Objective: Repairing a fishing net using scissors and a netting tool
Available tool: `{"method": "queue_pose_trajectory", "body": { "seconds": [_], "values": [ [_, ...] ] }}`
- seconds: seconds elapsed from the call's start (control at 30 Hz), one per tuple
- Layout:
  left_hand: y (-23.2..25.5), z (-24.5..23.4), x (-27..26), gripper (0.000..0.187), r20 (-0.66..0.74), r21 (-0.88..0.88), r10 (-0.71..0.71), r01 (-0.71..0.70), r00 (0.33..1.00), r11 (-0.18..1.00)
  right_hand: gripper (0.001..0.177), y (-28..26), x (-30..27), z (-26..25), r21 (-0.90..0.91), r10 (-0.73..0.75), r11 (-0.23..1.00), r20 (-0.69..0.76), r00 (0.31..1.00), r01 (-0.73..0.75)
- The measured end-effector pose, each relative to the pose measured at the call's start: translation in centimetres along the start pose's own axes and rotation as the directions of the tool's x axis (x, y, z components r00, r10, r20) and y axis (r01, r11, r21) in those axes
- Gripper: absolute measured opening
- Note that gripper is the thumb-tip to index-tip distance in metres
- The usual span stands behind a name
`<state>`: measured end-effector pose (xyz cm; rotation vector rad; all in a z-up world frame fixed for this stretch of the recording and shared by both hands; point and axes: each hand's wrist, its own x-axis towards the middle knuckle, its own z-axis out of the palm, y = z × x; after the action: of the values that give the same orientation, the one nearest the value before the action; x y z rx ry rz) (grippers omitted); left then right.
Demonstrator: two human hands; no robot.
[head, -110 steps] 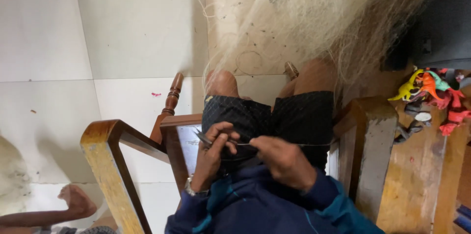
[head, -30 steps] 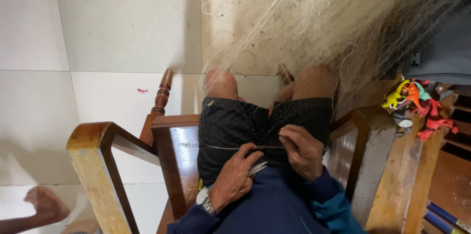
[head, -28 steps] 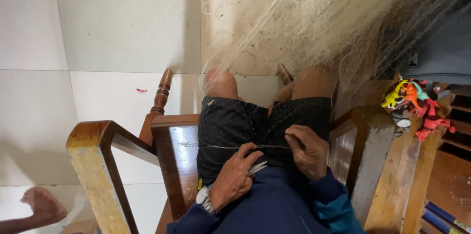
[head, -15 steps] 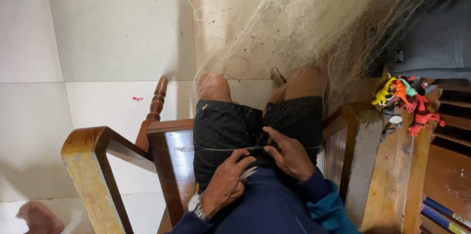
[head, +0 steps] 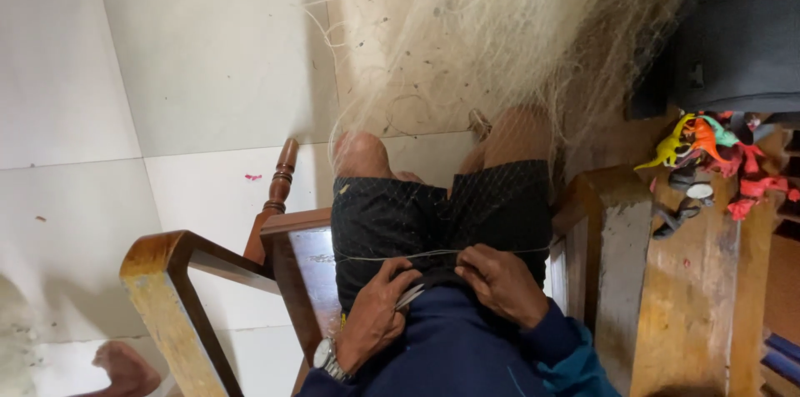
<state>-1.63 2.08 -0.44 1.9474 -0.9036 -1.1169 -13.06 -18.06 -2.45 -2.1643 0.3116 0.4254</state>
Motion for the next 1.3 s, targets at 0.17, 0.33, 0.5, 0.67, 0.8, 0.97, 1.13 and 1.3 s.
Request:
{"method": "queue_pose_trajectory", "body": {
  "seconds": [0.17, 0.33, 0.5, 0.67, 0.8, 0.97, 1.13, 1.3],
  "values": [
    [0.2, 0.3, 0.5, 0.062, 0.025, 0.003, -0.011, 0.011, 1.000, 1.000, 0.004, 0.4, -0.6, -0.1, 0.042, -0.010, 0.999, -0.014, 1.000, 0.010],
    [0.7, 0.3, 0.8, 0.061, 0.032, 0.046, -0.037, 0.035, 0.999, 0.998, 0.007, 0.8, -0.3, -0.1, 0.031, -0.050, 0.998, -0.080, 0.996, 0.053],
    [0.4, 0.4, 0.4, 0.065, -0.015, -0.016, 0.000, 0.000, 1.000, 1.000, 0.007, -0.4, 0.5, -0.8, 0.049, -0.057, 0.997, -0.126, 0.990, 0.064],
    [0.6, -0.2, 0.0, 0.057, -0.033, 0.003, 0.018, -0.018, 0.999, 1.000, 0.008, -1.3, 0.0, -1.1, 0.048, 0.006, 0.999, -0.063, 0.998, -0.003],
    [0.6, 0.4, 0.5, 0.057, 0.014, 0.024, 0.094, -0.094, 0.995, 0.995, 0.013, -1.2, -0.4, -1.5, 0.051, 0.187, 0.981, -0.032, 0.982, -0.185],
    [1.6, 1.4, 1.8, 0.060, -0.014, 0.050, 0.136, -0.135, 0.991, 0.990, 0.011, 0.0, -0.8, -1.7, 0.043, 0.220, 0.975, -0.112, 0.969, -0.217],
    [1.5, 1.4, 2.4, 0.062, 0.011, 0.041, 0.131, -0.131, 0.991, 0.990, 0.012, 0.6, -1.1, -2.2, 0.020, 0.305, 0.952, -0.190, 0.933, -0.307],
    [1.3, 1.4, 2.4, 0.058, 0.008, 0.031, 0.152, -0.153, 0.988, 0.988, 0.015, -0.1, -0.8, -2.5, 0.049, 0.385, 0.923, -0.140, 0.912, -0.382]
  ]
}}
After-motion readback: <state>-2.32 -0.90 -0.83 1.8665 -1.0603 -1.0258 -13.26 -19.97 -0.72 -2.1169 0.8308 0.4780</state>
